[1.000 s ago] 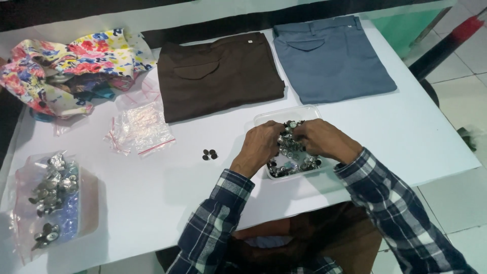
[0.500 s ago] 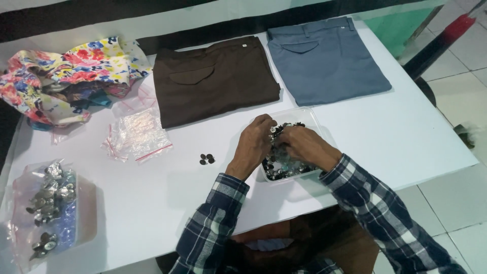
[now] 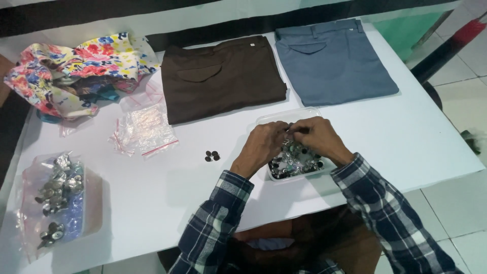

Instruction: Sorting small black buttons on a work table and placing them into a plastic container and small bags.

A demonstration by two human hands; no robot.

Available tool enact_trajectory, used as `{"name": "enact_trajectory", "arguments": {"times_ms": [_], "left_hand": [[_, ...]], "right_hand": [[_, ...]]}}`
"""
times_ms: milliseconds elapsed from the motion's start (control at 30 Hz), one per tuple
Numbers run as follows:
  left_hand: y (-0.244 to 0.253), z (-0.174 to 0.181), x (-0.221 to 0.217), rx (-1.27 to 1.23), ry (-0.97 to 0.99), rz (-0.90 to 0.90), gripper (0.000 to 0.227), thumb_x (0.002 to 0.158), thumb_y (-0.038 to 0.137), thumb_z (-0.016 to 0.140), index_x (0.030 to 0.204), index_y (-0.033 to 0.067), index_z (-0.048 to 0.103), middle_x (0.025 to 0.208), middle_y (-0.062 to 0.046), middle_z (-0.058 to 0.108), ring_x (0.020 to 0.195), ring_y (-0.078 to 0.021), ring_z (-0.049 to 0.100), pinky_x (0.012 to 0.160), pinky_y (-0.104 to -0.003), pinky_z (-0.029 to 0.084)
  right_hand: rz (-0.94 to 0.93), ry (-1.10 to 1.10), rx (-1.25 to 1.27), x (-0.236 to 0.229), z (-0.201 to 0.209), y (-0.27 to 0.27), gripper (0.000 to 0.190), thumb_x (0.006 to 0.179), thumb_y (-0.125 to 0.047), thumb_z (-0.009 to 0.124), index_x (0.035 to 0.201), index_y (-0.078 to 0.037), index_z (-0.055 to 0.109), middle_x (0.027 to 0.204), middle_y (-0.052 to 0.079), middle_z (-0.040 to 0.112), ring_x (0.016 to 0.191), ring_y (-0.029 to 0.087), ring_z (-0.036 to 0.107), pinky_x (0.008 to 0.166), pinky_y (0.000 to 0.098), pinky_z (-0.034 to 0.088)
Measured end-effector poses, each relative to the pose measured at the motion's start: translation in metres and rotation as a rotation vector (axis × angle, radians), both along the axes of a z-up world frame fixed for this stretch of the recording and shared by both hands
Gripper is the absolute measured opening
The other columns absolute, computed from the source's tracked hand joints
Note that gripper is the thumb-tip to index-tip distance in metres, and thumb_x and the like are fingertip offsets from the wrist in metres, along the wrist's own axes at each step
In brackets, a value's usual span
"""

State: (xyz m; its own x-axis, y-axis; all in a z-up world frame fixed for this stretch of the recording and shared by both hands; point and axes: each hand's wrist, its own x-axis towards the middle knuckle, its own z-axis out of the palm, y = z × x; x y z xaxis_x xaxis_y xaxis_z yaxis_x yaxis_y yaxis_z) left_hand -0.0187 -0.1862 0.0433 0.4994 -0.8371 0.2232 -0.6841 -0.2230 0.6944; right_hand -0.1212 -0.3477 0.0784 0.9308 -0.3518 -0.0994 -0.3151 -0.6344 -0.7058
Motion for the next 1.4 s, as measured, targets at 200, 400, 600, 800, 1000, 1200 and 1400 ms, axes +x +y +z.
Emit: {"name": "enact_trajectory", "arguments": {"times_ms": [200,400,600,800,1000,1200,1400], "left_hand": [[0.008,0.034,-0.008,-0.18,0.291,-0.021,0.026,0.09,0.003,0.064,0.114,0.0087,0.072,0.094,-0.014,0.077,0.088,-0.031,0.075,0.079,-0.036,0.062],[0.017,0.034,-0.01,-0.393,0.454,0.013,0.021,0.091,0.002,0.066,0.109,0.0079,0.075,0.094,-0.014,0.078,0.087,-0.021,0.076,0.079,-0.03,0.061],[0.025,0.03,-0.018,-0.581,0.584,0.063,0.015,0.088,0.003,0.07,0.102,0.0042,0.075,0.086,-0.013,0.077,0.079,-0.0184,0.075,0.073,-0.029,0.063],[0.093,0.063,-0.031,-0.628,0.43,0.194,0.015,0.089,0.007,0.074,0.103,0.0046,0.073,0.085,-0.011,0.078,0.08,-0.018,0.076,0.073,-0.029,0.065],[0.173,0.057,-0.034,-0.606,0.342,0.481,0.014,0.083,0.007,0.08,0.093,0.0154,0.08,0.083,-0.003,0.079,0.079,-0.0113,0.073,0.075,-0.031,0.064],[0.198,-0.015,-0.014,-0.275,0.26,0.575,0.012,0.085,0.006,0.077,0.093,0.0152,0.08,0.084,-0.006,0.079,0.087,-0.0276,0.075,0.086,-0.04,0.056],[0.186,-0.052,0.011,-0.219,0.072,0.636,0.013,0.084,0.008,0.077,0.092,0.0184,0.078,0.082,-0.001,0.078,0.086,-0.0218,0.074,0.089,-0.034,0.053]], "right_hand": [[-0.133,-0.179,0.61,-0.011,0.014,0.005,0.027,0.082,0.003,0.076,0.109,0.008,0.074,0.088,0.024,0.073,0.08,0.024,0.072,0.072,0.033,0.066],[-0.162,-0.15,0.712,-0.022,0.045,0.022,0.032,0.09,-0.001,0.068,0.122,0.003,0.071,0.106,0.023,0.074,0.101,0.027,0.07,0.092,0.0396,0.062],[-0.116,-0.237,0.715,-0.024,0.063,0.044,0.034,0.089,0.001,0.067,0.122,0.007,0.067,0.099,0.019,0.072,0.091,0.024,0.074,0.083,0.0333,0.065],[0.025,-0.417,0.398,-0.023,0.071,0.092,0.025,0.088,0.0,0.07,0.112,0.0,0.075,0.1,0.024,0.078,0.09,0.031,0.077,0.075,0.0365,0.069],[0.05,-0.717,0.072,-0.019,0.016,0.18,0.02,0.081,0.002,0.078,0.096,-0.01,0.081,0.089,0.008,0.08,0.072,0.022,0.078,0.055,0.0261,0.067],[0.076,-0.442,-0.026,0.025,-0.063,0.197,0.011,0.092,-0.008,0.071,0.103,-0.009,0.074,0.094,0.009,0.077,0.08,0.024,0.077,0.063,0.0275,0.065],[0.061,-0.448,-0.141,0.048,-0.092,0.199,0.009,0.096,-0.011,0.068,0.104,-0.009,0.073,0.09,0.008,0.074,0.081,0.023,0.075,0.064,0.027,0.062]]}}
